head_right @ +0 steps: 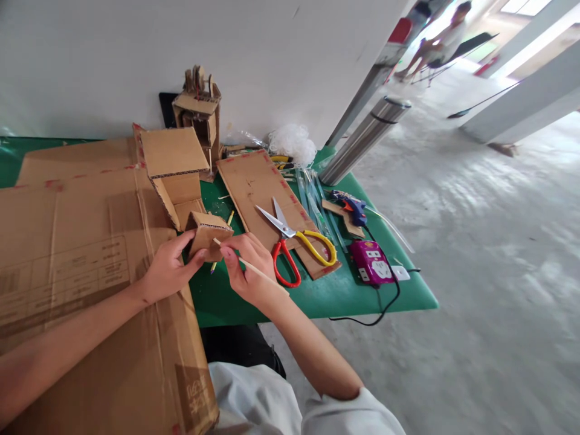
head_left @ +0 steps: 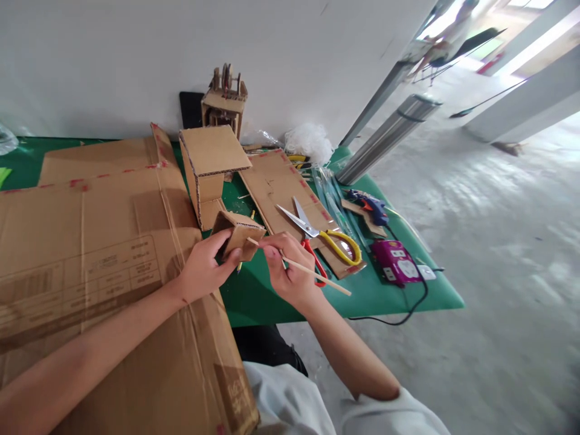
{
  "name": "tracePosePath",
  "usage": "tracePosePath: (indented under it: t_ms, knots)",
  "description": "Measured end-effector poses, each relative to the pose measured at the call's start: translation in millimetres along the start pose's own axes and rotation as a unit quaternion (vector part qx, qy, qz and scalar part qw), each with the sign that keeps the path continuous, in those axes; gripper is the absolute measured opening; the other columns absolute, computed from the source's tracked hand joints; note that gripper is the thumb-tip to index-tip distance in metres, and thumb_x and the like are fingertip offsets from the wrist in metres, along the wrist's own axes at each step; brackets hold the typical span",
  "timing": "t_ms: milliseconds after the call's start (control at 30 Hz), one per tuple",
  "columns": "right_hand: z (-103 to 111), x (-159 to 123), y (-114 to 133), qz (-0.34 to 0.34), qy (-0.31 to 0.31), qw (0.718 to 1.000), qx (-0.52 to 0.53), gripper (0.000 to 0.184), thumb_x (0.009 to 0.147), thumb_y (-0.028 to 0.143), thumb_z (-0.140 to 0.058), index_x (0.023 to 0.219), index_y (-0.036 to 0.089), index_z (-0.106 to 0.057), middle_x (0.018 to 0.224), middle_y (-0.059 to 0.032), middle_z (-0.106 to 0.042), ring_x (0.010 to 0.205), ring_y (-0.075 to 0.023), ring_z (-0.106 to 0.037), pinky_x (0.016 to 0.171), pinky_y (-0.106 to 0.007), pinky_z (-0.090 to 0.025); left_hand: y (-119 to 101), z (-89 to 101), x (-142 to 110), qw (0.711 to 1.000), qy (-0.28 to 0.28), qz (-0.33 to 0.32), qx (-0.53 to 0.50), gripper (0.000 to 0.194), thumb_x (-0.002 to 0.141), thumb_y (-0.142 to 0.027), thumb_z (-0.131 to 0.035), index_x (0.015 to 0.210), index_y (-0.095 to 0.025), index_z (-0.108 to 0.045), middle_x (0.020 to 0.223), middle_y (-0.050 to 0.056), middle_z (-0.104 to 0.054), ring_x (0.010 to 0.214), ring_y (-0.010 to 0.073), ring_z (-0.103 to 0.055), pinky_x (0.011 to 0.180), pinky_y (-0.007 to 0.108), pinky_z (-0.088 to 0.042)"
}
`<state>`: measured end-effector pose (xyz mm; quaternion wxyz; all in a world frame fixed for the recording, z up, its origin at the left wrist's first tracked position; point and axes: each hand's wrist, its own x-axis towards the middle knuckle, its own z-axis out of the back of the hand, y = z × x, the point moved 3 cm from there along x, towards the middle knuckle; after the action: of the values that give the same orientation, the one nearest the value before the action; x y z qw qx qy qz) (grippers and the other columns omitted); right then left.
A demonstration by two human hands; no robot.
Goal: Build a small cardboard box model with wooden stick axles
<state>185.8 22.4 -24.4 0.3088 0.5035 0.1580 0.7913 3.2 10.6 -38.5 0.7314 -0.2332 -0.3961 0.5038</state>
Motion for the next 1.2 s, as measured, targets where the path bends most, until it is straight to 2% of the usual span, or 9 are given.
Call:
tracePosePath:
  t_ms: [133, 267, 533, 667, 833, 933, 1033, 1100, 1200]
  knots:
    - [-5.1, -0.4, -1.4, 0.005, 0.029, 0.999, -0.018, 0.009, 0.099, 0.02, -0.052, 0.099, 0.023, -0.06, 0.09, -0.0059, -0.069, 0.086, -0.0196, -0.066, 0.076, -0.036, -0.056, -4.3, -2.2, -1.8, 0.998, 0.017, -0.049, 0.04, 0.018, 0.094, -0.027, -0.057, 0.106, -0.017, -0.064, 0.089, 0.004, -0.071, 0.075, 0.0162, -0.064, 0.07, 0.026, -0.051]
    - [-5.9, -2.5, -2.5, -0.017, 0.024, 0.999, -0.029, 0.008, 0.098, 0.023, -0.056, 0.105, 0.023, -0.059, 0.093, -0.0065, -0.069, 0.088, -0.0196, -0.066, 0.077, -0.035, -0.056, -4.0, -3.0, -0.9, 0.998, 0.028, -0.034, 0.04, 0.019, 0.094, -0.026, -0.056, 0.109, -0.017, -0.064, 0.091, 0.004, -0.072, 0.08, 0.0169, -0.066, 0.074, 0.027, -0.051]
    - [-0.5, -14.8, 0.4, 0.038, -0.003, 0.999, -0.004, 0.03, 0.094, 0.008, -0.051, 0.118, 0.023, -0.062, 0.1, -0.0099, -0.072, 0.088, -0.0216, -0.068, 0.074, -0.038, -0.057, -5.1, -1.6, 0.2, 0.998, 0.017, -0.011, 0.066, 0.021, 0.096, -0.032, -0.054, 0.105, -0.016, -0.065, 0.08, 0.002, -0.07, 0.067, 0.015, -0.063, 0.064, 0.026, -0.048]
    - [-1.2, -19.5, -0.1, 0.036, -0.016, 0.999, 0.02, 0.033, 0.093, 0.006, -0.052, 0.12, 0.023, -0.064, 0.103, -0.0105, -0.074, 0.092, -0.022, -0.07, 0.076, -0.039, -0.059, -7.0, -2.3, -2.8, 0.997, 0.019, -0.025, 0.073, 0.021, 0.098, -0.031, -0.053, 0.105, -0.017, -0.066, 0.079, 0.002, -0.072, 0.07, 0.0154, -0.067, 0.068, 0.026, -0.052]
    - [5.5, -27.2, -12.1, -0.072, -0.088, 0.99, 0.083, 0.023, 0.098, 0.017, -0.052, 0.11, 0.024, -0.07, 0.098, -0.0076, -0.076, 0.089, -0.0221, -0.073, 0.075, -0.037, -0.06, -10.5, 0.1, -10.7, 0.997, -0.009, -0.068, 0.043, 0.035, 0.096, -0.035, -0.057, 0.128, -0.02, -0.056, 0.114, 0.01, -0.072, 0.103, 0.0226, -0.069, 0.09, 0.035, -0.054]
    - [14.4, -30.9, -25.6, -0.161, -0.151, 0.966, 0.133, 0.019, 0.099, 0.028, -0.054, 0.103, 0.025, -0.073, 0.092, -0.006, -0.077, 0.081, -0.0223, -0.074, 0.071, -0.037, -0.06, -8.6, 5.4, -13.3, 0.994, -0.072, -0.081, 0.01, 0.027, 0.098, -0.033, -0.053, 0.122, -0.021, -0.054, 0.115, 0.011, -0.067, 0.11, 0.0243, -0.062, 0.099, 0.042, -0.05]
    - [24.4, -33.2, -36.5, -0.197, -0.172, 0.952, 0.161, 0.021, 0.098, 0.036, -0.056, 0.099, 0.024, -0.073, 0.085, -0.005, -0.076, 0.077, -0.0236, -0.074, 0.071, -0.04, -0.06, -1.9, 8.5, -10.9, 0.989, -0.133, -0.058, -0.018, 0.029, 0.098, -0.034, -0.052, 0.123, -0.021, -0.05, 0.121, 0.012, -0.058, 0.114, 0.0243, -0.057, 0.101, 0.044, -0.048]
    - [29.9, -35.3, -41.6, -0.206, -0.163, 0.952, 0.156, 0.024, 0.096, 0.041, -0.058, 0.096, 0.023, -0.073, 0.084, -0.0053, -0.075, 0.079, -0.0252, -0.074, 0.075, -0.043, -0.061, 3.8, 5.7, -6.6, 0.992, -0.109, -0.017, -0.066, 0.042, 0.096, -0.036, -0.056, 0.133, -0.022, -0.042, 0.132, 0.014, -0.052, 0.117, 0.0238, -0.056, 0.098, 0.042, -0.052]
    - [32.4, -39.5, -46.5, -0.216, -0.139, 0.953, 0.161, 0.025, 0.094, 0.045, -0.06, 0.093, 0.023, -0.073, 0.086, -0.0065, -0.075, 0.082, -0.0267, -0.074, 0.077, -0.044, -0.061, 6.8, -0.5, -1.0, 0.994, -0.016, 0.029, -0.104, 0.063, 0.093, -0.034, -0.061, 0.146, -0.026, -0.028, 0.146, 0.016, -0.045, 0.115, 0.0231, -0.06, 0.091, 0.038, -0.056]
